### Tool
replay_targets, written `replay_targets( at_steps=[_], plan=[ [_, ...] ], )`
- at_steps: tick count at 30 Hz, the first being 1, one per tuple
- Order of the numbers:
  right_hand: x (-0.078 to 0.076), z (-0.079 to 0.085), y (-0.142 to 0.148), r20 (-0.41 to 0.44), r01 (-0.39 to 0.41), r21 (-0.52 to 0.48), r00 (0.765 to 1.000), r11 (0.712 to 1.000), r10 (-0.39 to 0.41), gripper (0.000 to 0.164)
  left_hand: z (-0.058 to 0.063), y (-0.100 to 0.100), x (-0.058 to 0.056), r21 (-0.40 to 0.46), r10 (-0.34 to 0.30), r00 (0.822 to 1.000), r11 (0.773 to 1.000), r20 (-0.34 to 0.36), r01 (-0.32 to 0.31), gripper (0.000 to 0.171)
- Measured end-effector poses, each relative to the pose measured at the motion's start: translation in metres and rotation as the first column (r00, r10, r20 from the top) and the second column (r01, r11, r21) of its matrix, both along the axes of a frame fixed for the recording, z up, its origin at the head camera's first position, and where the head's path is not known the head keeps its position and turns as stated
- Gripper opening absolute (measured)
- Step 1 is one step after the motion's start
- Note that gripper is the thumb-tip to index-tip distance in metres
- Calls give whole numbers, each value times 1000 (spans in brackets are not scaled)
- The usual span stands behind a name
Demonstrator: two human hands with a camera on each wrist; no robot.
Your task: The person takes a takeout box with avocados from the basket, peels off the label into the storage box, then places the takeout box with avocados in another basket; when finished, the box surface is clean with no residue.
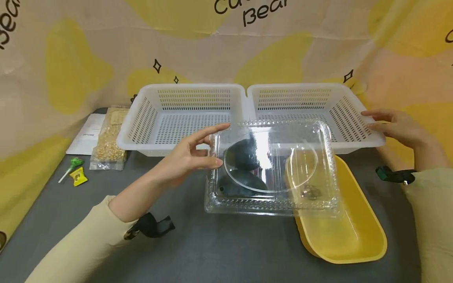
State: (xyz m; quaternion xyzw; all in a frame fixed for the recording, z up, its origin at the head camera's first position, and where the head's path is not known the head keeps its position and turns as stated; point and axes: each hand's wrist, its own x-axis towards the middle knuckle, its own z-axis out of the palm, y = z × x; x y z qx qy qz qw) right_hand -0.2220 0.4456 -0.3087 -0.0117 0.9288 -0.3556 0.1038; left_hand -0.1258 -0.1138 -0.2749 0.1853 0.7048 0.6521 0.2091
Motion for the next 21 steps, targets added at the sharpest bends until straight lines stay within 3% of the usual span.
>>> replay_targets(
  at_steps=[6, 10, 14, 21],
  plan=[
    [0, 2, 1, 3, -9, -10, 1000, 1000, 9, 40, 21, 31, -27, 70, 83, 997, 994, -5, -83, 76],
    [1, 0, 5, -21, -26, -14, 999, 1000, 26, 38, 28, 55, -48, 126, 133, 991, 983, -2, -132, 73],
    [-1, -1, 9, -18, -40, 25, 999, 999, 40, 37, 28, 79, -67, 182, 174, 985, 968, -1, -171, 72],
    [-4, -3, 6, 9, -35, 72, 999, 997, 35, 59, 17, 115, -97, 183, 259, 966, 951, -22, -251, 72]
  ],
)
